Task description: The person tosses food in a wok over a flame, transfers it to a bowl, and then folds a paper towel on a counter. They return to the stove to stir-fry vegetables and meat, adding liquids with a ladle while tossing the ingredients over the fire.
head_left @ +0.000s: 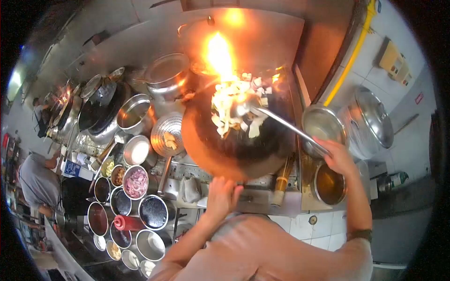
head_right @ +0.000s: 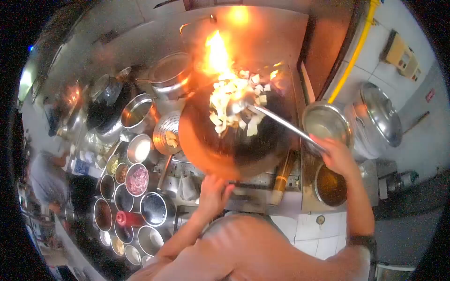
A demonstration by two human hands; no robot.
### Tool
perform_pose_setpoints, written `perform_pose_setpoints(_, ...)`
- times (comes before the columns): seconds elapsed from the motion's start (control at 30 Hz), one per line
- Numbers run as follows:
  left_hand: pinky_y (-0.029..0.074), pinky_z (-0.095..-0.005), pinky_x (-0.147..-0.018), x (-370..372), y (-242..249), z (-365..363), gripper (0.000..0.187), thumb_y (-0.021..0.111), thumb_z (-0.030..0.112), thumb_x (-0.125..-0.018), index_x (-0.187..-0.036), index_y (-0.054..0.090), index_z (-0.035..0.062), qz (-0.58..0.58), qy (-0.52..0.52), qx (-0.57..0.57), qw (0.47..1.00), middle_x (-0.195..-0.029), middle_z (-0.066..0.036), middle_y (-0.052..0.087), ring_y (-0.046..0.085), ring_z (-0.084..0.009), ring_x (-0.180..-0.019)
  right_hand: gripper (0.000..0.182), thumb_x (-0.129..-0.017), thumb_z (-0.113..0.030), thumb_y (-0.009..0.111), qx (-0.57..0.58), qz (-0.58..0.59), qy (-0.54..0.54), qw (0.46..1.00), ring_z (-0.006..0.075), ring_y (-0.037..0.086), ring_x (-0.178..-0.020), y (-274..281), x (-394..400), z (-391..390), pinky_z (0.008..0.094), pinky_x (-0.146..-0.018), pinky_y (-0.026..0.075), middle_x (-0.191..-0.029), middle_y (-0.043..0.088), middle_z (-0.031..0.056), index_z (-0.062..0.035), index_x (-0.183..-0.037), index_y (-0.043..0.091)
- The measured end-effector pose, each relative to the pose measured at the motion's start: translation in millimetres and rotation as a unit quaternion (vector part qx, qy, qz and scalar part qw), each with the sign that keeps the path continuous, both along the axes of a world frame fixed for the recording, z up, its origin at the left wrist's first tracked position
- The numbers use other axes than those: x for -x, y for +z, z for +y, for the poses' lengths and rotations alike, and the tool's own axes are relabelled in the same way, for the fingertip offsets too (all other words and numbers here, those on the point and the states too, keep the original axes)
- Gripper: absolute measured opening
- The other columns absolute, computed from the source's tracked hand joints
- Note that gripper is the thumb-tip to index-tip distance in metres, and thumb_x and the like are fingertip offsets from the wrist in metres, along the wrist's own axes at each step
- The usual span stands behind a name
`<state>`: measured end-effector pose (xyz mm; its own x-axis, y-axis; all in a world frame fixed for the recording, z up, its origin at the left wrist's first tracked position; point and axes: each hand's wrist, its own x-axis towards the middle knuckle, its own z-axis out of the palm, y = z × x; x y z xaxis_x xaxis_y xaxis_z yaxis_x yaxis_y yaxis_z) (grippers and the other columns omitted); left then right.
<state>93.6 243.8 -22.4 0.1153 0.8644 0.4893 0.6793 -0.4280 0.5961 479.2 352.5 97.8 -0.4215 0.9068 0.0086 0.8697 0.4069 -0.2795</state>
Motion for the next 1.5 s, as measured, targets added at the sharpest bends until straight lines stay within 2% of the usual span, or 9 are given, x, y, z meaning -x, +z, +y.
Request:
perform_pose_setpoints(0.1,0.042,-0.0471,-0.081,5.5,46.4,14.5,0.014,0.073,0.014,-0.087,-0.09,0.063,0.0043,0.028,0.053,-0.013,0.998,-0.092,-0.015,0.056,0.053,-0.0373,-0.089,0.062,-0.085,0.006,0.062,0.145,0.174,-0.009,0.974,0.0327,0.067,-0.112,8.4,-20.1,-11.8,0.0345,-0.094,0.053,-0.132,0.065,0.0178,-0.0183,-0.143,0.058)
perform_pose_setpoints(0.23,0.044,-0.0489,-0.078,4.5,12.0,75.4,0.015,0.073,0.017,-0.087,-0.09,0.062,0.0063,-0.004,0.049,-0.071,0.996,-0.092,-0.013,0.058,0.056,-0.0362,-0.091,0.057,-0.082,-0.002,0.065,0.067,0.107,0.07,0.99,0.0313,0.067,-0.114,0.0,19.1,6.5,0.0394,-0.094,0.053,-0.127,0.067,0.0197,-0.0141,-0.138,0.062)
perform_pose_setpoints(0.33,0.045,-0.0507,-0.08,12.7,-50.5,69.8,0.017,0.071,0.02,-0.088,-0.089,0.062,0.006,0.079,0.066,-0.048,0.994,-0.094,-0.015,0.059,0.057,-0.0376,-0.093,0.055,-0.083,-0.006,0.057,0.023,-0.218,-0.105,0.97,0.0454,0.064,-0.096,-19.8,56.2,-3.5,0.0505,-0.085,0.053,-0.109,0.066,0.0284,-0.0112,-0.138,0.061)
perform_pose_setpoints(0.43,0.044,-0.0535,-0.081,24.5,-36.8,18.9,0.019,0.067,0.024,-0.09,-0.087,0.061,0.0061,0.009,0.004,-0.063,0.998,-0.095,-0.018,0.058,0.056,-0.04,-0.095,0.059,-0.084,-0.004,0.059,-0.128,-0.001,-0.033,0.991,0.0362,0.069,-0.081,-41.3,37.6,-38.9,0.0452,-0.075,0.054,-0.101,0.07,0.0199,-0.0097,-0.143,0.056)
perform_pose_setpoints(0.57,0.046,-0.0506,-0.079,24.8,-0.8,57.4,0.017,0.071,0.02,-0.087,-0.088,0.061,0.0062,0.031,0.047,-0.056,0.997,-0.092,-0.017,0.057,0.056,-0.0396,-0.093,0.064,-0.089,-0.003,0.063,0.199,0.38,-0.206,0.88,0.0049,0.05,-0.071,-27.6,72.9,-97.7,0.0231,-0.059,0.044,-0.09,0.055,-0.0021,-0.0074,-0.15,0.046)
perform_pose_setpoints(1.03,0.039,-0.0466,-0.111,41.5,33.8,21.6,0.044,0.072,0.012,-0.089,-0.13,0.061,0.0023,-0.07,0.013,0.035,0.997,-0.135,-0.021,0.053,0.05,-0.0387,-0.128,0.071,-0.085,-0.008,0.059,0.13,0.349,-0.423,0.826,0.0154,0.06,-0.061,-58.5,-16.0,-127.6,0.0343,-0.05,0.049,-0.089,0.063,0.0108,0.0029,-0.151,0.037)
perform_pose_setpoints(1.13,0.041,-0.0453,-0.109,54.8,30.7,13.5,0.04,0.071,0.01,-0.09,-0.128,0.061,0.0017,-0.047,0.015,0.052,0.997,-0.135,-0.021,0.053,0.052,-0.0387,-0.126,0.05,-0.086,-0.007,0.059,0.17,0.4,-0.444,0.783,0.0124,0.057,-0.06,-51.5,-16.0,-119.6,0.0311,-0.047,0.046,-0.082,0.06,0.0068,0.0003,-0.134,0.049)
perform_pose_setpoints(1.33,0.044,-0.0446,-0.104,68.9,16.7,9.2,0.032,0.069,0.007,-0.09,-0.121,0.062,0.0017,-0.057,0.038,0.065,0.996,-0.13,-0.022,0.055,0.055,-0.0395,-0.12,0.018,-0.098,-0.009,0.052,0.244,0.749,-0.407,0.462,0.0069,0.049,-0.056,-22.9,-28.2,-112.6,0.0232,-0.043,0.038,-0.083,0.057,0.0036,-0.0039,-0.115,0.054)
perform_pose_setpoints(1.5,0.044,-0.0442,-0.103,74.1,9.2,6.3,0.029,0.068,0.005,-0.089,-0.117,0.064,0.0021,-0.057,0.048,0.066,0.995,-0.125,-0.021,0.059,0.057,-0.0391,-0.118,0.01,-0.101,-0.008,0.048,0.318,0.809,-0.275,0.411,0.0039,0.05,-0.063,9.8,-15.3,-117.7,0.0224,-0.045,0.038,-0.092,0.057,0.0049,-0.0028,-0.108,0.052)
